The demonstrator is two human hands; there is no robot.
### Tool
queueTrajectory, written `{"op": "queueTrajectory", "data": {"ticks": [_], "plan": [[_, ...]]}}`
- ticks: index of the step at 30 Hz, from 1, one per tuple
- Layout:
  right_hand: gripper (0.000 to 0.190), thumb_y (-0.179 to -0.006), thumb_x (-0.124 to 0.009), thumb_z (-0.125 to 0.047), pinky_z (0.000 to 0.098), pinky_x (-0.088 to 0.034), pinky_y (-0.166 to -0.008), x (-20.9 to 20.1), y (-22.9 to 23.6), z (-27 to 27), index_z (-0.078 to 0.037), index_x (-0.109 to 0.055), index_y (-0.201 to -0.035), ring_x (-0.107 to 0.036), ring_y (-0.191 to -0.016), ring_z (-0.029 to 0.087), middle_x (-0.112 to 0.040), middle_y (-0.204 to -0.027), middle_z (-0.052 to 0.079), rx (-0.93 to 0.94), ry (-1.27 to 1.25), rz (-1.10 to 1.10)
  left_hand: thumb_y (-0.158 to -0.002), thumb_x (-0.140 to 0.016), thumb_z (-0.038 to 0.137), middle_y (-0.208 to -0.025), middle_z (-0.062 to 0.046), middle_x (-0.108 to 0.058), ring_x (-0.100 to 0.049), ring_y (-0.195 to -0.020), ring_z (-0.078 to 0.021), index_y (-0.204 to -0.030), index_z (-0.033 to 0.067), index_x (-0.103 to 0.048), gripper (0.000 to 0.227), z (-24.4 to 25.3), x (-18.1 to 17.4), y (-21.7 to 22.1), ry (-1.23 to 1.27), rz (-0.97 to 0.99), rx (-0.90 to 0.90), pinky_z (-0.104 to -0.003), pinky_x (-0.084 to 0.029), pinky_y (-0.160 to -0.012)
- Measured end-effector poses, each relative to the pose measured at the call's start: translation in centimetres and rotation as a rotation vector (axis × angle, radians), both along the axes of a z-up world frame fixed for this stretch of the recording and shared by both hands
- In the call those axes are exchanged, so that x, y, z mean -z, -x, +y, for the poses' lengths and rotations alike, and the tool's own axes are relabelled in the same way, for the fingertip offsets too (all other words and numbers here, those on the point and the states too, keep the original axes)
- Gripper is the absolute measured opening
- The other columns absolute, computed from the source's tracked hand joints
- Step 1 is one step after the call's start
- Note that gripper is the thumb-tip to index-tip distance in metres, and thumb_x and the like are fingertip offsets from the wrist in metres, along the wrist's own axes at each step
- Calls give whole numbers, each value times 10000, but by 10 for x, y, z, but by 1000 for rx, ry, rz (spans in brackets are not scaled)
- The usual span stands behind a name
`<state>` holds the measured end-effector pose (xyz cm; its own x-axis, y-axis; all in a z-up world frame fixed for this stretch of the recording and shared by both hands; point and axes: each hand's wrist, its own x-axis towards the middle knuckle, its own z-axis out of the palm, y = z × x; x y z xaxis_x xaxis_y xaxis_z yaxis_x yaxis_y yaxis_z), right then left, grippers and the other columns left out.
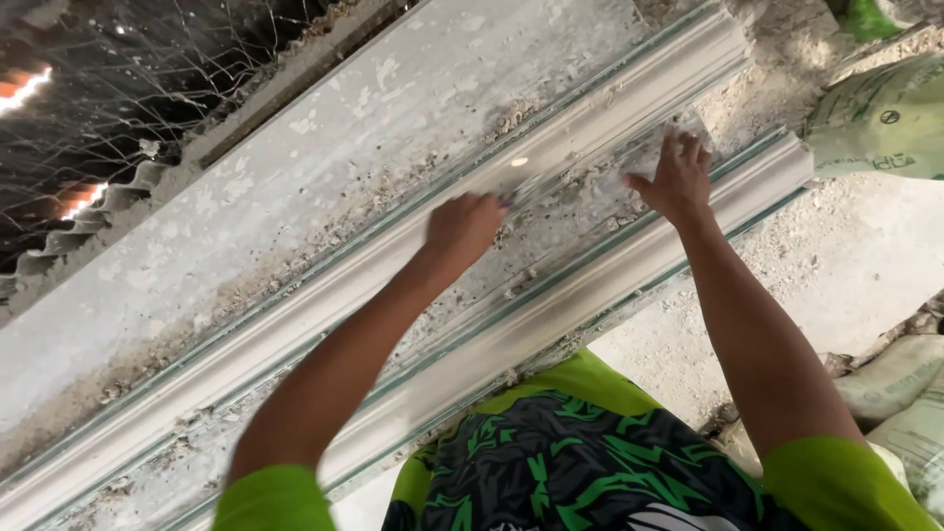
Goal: Scraping and finishing decorative plaster moldings using a scraper tool on a workbench.
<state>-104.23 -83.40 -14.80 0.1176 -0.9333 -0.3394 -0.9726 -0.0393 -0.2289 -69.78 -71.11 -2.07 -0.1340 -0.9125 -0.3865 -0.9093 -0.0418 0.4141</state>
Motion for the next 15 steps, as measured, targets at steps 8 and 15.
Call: {"op": "queueTrajectory", "data": {"ticks": [8, 15], "plan": [[1162, -838, -789, -600, 601, -205, -1214, 20, 2, 1, -39, -214, -1677, -198, -1513, 510, -218, -1650, 333, -14, 52, -18, -1027, -541, 345, -852, -146, -736, -711, -733, -372, -1061, 86, -680, 296, 69, -28, -59, -6, -96, -41, -527, -574, -614], [1151, -811, -805, -563, 619, -158, -1216, 5, -8, 5, -122, -197, -1683, -135, -1515, 530, -173, -1672, 315, 71, 49, -70, -1029, -579, 307, -852, -149, -746, -731, -778, -357, -949, 96, -723, 267, -49, 59, 75, 264, -4, -60, -525, -572, -670]]}}
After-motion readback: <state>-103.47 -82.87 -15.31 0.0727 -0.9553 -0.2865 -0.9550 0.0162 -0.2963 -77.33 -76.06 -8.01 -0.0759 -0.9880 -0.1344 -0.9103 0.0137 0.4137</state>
